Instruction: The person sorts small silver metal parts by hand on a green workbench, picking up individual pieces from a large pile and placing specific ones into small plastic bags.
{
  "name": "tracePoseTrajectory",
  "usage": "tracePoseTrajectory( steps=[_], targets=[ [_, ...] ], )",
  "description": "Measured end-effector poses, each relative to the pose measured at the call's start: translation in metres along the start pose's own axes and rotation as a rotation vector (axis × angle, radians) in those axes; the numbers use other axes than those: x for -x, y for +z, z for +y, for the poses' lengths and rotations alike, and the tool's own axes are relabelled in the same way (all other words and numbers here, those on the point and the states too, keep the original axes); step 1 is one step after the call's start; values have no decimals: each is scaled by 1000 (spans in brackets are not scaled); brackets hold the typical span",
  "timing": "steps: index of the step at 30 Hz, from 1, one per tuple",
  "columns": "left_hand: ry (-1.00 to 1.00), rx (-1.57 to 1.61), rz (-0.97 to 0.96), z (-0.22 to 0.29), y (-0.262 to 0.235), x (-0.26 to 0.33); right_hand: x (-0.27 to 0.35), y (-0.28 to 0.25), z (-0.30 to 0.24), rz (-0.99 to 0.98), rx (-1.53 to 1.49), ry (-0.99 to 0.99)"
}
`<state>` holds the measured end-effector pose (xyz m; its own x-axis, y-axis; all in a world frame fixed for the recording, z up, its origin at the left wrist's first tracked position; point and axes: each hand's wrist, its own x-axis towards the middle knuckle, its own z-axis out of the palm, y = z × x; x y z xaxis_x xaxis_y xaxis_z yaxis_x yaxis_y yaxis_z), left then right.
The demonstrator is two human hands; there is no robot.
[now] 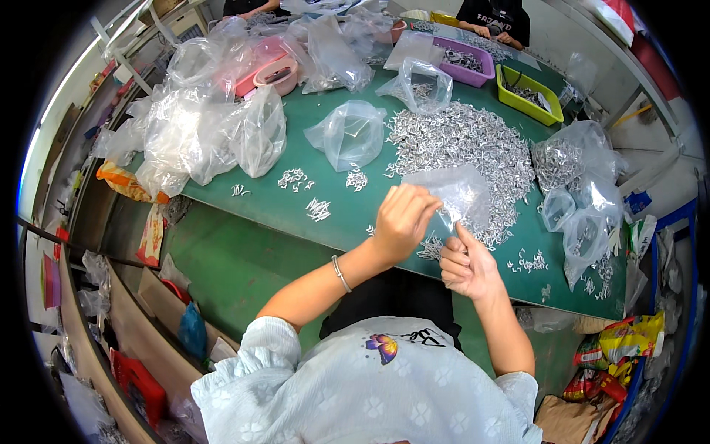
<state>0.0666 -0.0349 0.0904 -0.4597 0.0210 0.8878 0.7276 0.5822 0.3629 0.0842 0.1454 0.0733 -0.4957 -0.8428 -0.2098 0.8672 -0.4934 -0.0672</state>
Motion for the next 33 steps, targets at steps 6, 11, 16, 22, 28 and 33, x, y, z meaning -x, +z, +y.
tracePoseTrajectory(
  steps=[6, 11, 16, 22, 28, 33],
  targets=[
    [38, 131, -67, 20, 13, 22, -9, 12, -1, 157, -257, -389],
    [31, 263, -138, 22, 33, 1, -24, 39, -41, 367, -121, -725],
    [7, 219, -37, 0, 56, -47, -23, 37, -77, 383, 582, -710],
    [-75, 249, -61, -21, 86, -100, 16, 87, -69, 429, 1875, -1048],
    [-123, 414, -127, -6, 107, -123, 3, 37, -123, 1217, 1836, -1650],
    [64, 436, -166, -18, 112, -127, 12, 44, -143, 738, 1050, -1160]
  ],
)
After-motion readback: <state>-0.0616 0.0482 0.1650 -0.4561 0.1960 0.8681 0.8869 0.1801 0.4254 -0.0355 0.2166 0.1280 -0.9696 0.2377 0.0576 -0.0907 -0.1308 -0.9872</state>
